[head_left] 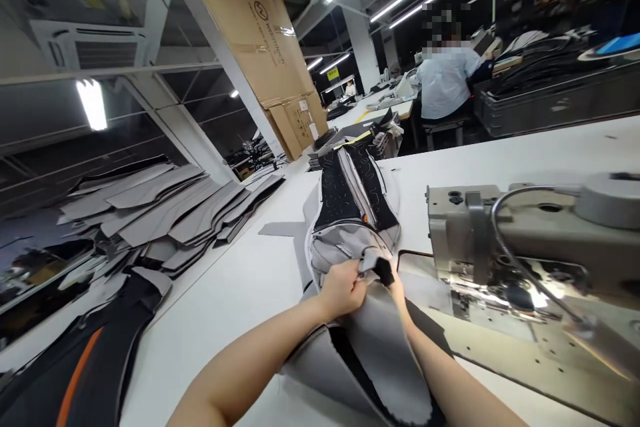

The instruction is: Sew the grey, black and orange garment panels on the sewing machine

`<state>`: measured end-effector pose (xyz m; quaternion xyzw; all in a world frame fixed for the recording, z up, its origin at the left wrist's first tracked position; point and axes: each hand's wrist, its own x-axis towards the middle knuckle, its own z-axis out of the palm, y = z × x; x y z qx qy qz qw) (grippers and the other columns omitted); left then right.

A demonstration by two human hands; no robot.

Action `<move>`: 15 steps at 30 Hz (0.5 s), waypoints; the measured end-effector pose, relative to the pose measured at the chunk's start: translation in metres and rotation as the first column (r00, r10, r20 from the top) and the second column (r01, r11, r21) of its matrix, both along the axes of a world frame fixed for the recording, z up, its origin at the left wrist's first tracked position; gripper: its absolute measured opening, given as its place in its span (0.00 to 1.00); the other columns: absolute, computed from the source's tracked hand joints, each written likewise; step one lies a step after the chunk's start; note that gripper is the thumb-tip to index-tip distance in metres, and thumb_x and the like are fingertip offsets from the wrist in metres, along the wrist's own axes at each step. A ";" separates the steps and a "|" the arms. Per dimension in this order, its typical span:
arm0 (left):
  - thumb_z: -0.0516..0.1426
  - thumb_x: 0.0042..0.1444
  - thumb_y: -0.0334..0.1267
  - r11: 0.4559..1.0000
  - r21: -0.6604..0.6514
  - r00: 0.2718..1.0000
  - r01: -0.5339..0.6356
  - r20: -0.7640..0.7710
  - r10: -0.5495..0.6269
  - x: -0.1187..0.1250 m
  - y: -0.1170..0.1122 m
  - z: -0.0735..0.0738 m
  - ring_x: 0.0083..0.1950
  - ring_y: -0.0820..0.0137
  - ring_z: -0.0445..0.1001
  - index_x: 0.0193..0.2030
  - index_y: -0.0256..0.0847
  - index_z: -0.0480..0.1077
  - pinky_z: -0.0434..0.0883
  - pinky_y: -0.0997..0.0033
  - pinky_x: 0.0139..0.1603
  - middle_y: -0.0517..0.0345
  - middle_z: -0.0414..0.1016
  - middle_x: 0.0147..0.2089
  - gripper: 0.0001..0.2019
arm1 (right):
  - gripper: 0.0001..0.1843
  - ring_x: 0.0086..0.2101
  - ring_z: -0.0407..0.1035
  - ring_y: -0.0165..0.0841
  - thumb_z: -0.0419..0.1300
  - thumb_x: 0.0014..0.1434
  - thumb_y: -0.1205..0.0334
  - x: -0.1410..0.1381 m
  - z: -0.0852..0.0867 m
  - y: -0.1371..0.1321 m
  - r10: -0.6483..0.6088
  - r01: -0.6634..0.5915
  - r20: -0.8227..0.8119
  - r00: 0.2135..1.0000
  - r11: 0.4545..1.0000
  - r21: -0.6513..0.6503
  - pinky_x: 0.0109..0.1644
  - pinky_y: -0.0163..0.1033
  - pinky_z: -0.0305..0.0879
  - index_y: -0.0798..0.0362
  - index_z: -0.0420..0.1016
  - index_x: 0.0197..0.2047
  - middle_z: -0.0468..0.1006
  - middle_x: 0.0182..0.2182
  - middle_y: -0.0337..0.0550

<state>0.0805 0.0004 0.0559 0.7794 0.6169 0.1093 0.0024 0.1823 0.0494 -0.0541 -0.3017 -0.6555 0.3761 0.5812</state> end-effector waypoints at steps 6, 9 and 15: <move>0.45 0.46 0.24 0.984 -0.142 0.994 0.106 -0.021 -0.110 -0.041 -0.014 0.020 0.31 0.70 0.67 0.28 0.39 0.61 0.64 0.74 0.34 0.56 0.69 0.29 0.08 | 0.20 0.45 0.68 0.39 0.53 0.61 0.53 0.004 0.011 -0.001 -0.076 0.073 -0.097 0.992 0.997 -0.033 0.49 0.49 0.67 0.54 0.63 0.53 0.72 0.46 0.51; 0.48 0.44 0.24 0.950 -0.240 0.977 0.200 -0.029 -0.213 -0.045 -0.005 0.036 0.28 0.71 0.66 0.24 0.40 0.61 0.63 0.76 0.32 0.60 0.68 0.25 0.07 | 0.17 0.47 0.67 0.40 0.57 0.57 0.54 0.016 0.027 0.000 -0.086 0.088 -0.087 0.992 0.996 0.015 0.53 0.50 0.63 0.50 0.68 0.49 0.73 0.45 0.48; 0.51 0.44 0.23 0.812 -0.557 0.916 0.175 -0.210 -0.342 -0.029 0.015 0.094 0.26 0.70 0.65 0.21 0.40 0.65 0.59 0.74 0.27 0.61 0.67 0.22 0.09 | 0.13 0.42 0.71 0.39 0.52 0.60 0.53 0.026 0.035 0.007 -0.054 0.054 -0.070 0.996 0.999 -0.008 0.48 0.46 0.67 0.50 0.73 0.40 0.77 0.39 0.46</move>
